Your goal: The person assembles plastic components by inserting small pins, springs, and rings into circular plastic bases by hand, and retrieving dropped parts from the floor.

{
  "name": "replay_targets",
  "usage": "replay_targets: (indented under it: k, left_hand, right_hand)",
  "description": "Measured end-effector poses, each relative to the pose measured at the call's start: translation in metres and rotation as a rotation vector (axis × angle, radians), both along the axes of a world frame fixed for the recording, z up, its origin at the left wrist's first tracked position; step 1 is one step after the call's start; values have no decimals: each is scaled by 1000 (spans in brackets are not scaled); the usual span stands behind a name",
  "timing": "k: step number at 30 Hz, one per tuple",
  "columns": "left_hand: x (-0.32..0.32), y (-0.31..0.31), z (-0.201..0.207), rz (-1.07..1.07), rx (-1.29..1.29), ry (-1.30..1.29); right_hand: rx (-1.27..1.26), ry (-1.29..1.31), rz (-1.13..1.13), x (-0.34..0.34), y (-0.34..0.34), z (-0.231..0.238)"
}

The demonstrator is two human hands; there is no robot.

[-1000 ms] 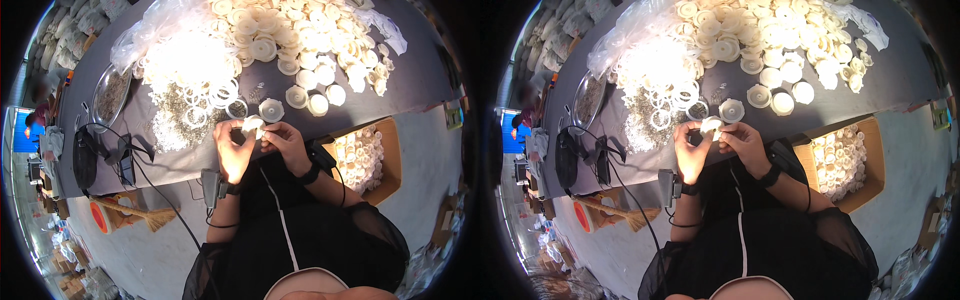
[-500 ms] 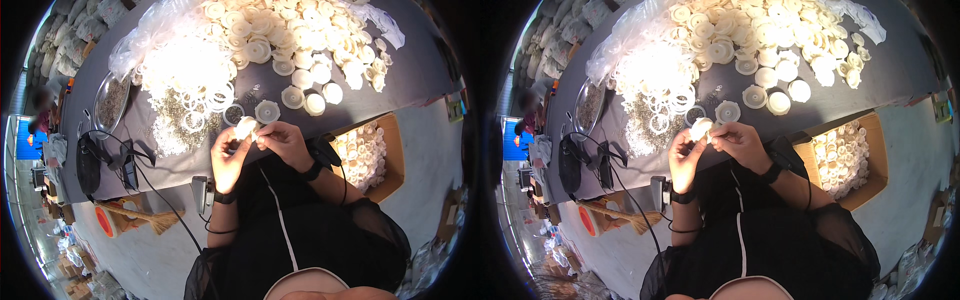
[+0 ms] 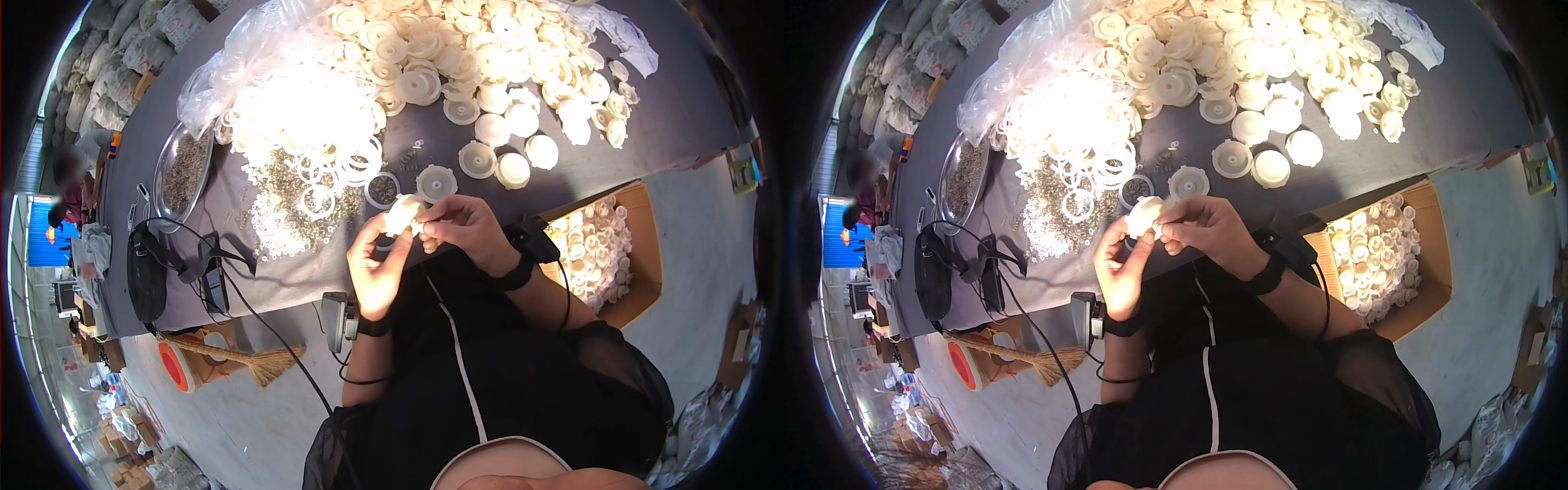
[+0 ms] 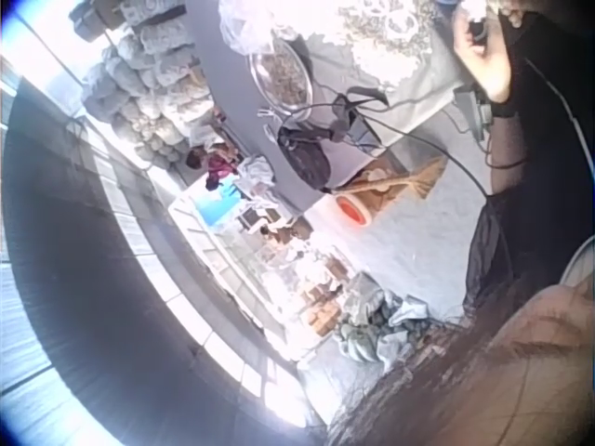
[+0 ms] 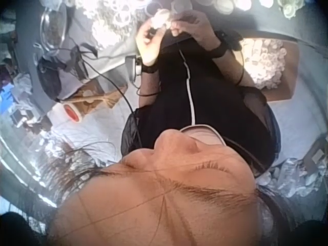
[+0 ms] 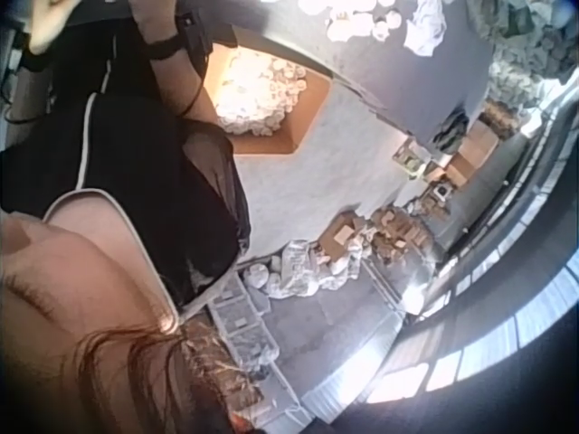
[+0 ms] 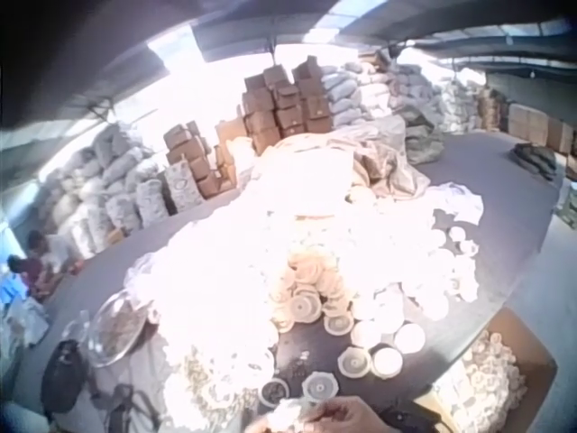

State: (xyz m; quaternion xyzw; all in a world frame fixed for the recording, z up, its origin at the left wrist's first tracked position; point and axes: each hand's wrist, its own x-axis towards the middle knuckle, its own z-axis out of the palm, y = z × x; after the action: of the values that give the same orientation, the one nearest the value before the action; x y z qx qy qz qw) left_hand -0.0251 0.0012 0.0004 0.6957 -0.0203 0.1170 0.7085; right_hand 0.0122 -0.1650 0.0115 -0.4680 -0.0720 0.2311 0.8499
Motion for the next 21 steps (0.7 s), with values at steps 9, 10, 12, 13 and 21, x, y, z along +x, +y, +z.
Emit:
replay_targets:
  k: [9, 10, 12, 13, 21]
  left_hand:
    - [-8, -2, 2, 1, -118, -21]
    - [-8, 1, 0, -13, -66, -51]
    - [-8, 4, 0, -27, -14, -81]
    - [-8, 5, 0, -42, -51, -67]
    - [-14, 2, 4, -51, -147, -24]
  right_hand:
    - [-185, -226, -192, -12, 13, 3]
    - [-124, -179, -139, -11, 12, 2]
    - [-62, -133, -86, -10, 11, 2]
    - [-51, -126, -78, -11, 12, 3]
    - [-277, -250, -161, -6, 7, 6]
